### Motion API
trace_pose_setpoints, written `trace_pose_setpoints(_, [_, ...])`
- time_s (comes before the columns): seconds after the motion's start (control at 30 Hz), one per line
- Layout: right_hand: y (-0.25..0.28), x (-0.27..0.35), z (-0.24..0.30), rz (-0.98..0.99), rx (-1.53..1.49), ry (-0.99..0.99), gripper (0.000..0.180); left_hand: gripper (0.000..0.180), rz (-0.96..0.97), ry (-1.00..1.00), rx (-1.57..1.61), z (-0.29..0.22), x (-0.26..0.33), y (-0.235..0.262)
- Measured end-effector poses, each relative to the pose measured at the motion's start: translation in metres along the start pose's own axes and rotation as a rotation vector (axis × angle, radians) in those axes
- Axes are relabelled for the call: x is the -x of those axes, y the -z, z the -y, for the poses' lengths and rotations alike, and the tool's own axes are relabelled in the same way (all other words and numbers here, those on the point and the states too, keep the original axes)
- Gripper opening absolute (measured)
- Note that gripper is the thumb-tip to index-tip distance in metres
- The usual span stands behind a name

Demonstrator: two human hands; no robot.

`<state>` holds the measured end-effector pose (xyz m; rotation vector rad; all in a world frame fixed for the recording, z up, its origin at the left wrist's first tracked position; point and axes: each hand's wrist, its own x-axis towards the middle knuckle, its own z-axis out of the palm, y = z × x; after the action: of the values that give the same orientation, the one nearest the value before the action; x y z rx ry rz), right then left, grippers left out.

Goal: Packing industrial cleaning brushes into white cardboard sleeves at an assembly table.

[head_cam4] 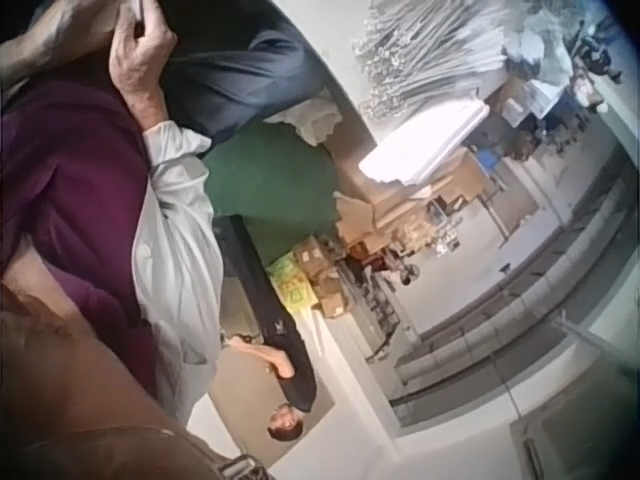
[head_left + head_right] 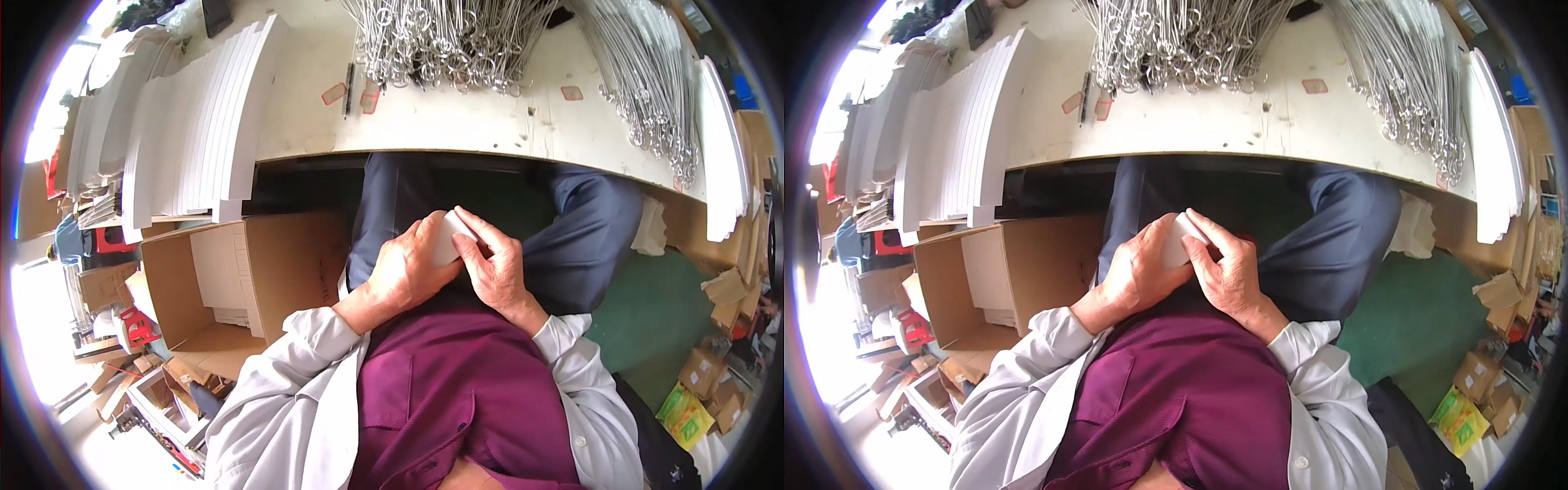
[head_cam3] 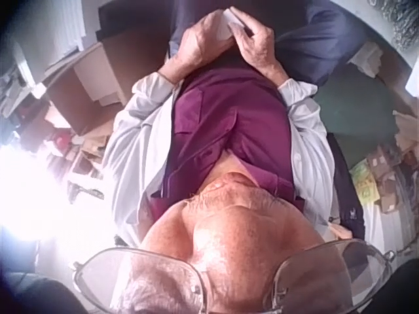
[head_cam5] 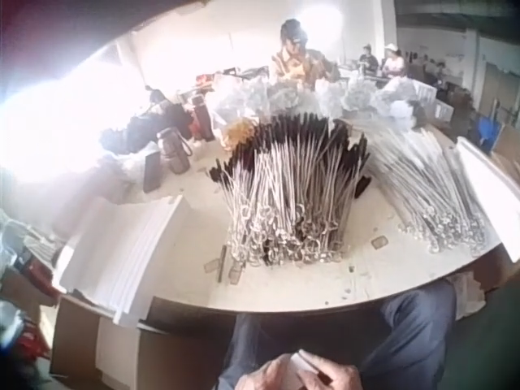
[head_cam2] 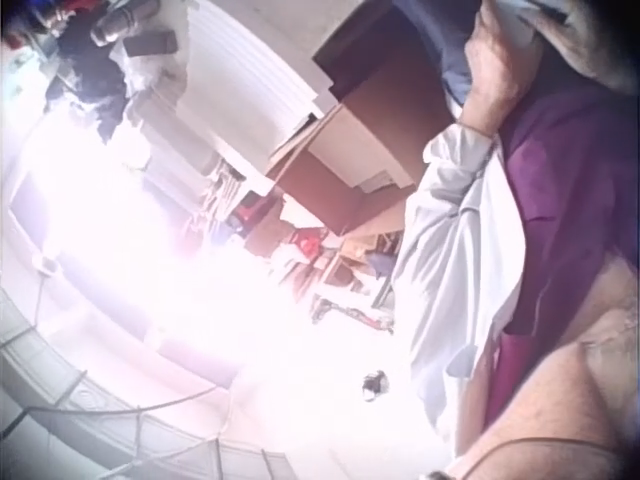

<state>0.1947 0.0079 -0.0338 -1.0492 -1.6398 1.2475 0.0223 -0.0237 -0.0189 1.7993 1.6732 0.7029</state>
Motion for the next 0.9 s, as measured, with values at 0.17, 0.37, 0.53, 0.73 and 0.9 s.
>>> trace_pose_setpoints(0.17, [0.021, -0.025, 0.015, -0.026, 0.038, -0.134, 0.031, 0.069, 0.045, -0.015, -0.028, 0.003, 0.006, 0.044])
trace_pose_setpoints(0.37, [0.058, -0.083, 0.025, -0.317, 0.581, 0.454, 0.015, 0.058, -0.299, 0.135, -0.398, 0.016, -0.049, 0.131])
trace_pose_setpoints(0.53, [0.082, -0.116, 0.000, -0.392, 0.738, 0.468, 0.012, 0.051, -0.446, 0.172, -0.448, 0.063, -0.123, 0.182])
trace_pose_setpoints(0.73, [0.078, -0.120, -0.008, -0.426, 0.833, 0.494, 0.008, 0.053, -0.354, 0.293, -0.687, 0.073, -0.195, 0.200])
trace_pose_setpoints(0.9, [0.076, -0.122, -0.011, -0.433, 0.810, 0.518, 0.008, 0.036, -0.376, 0.089, -0.609, 0.055, -0.196, 0.189])
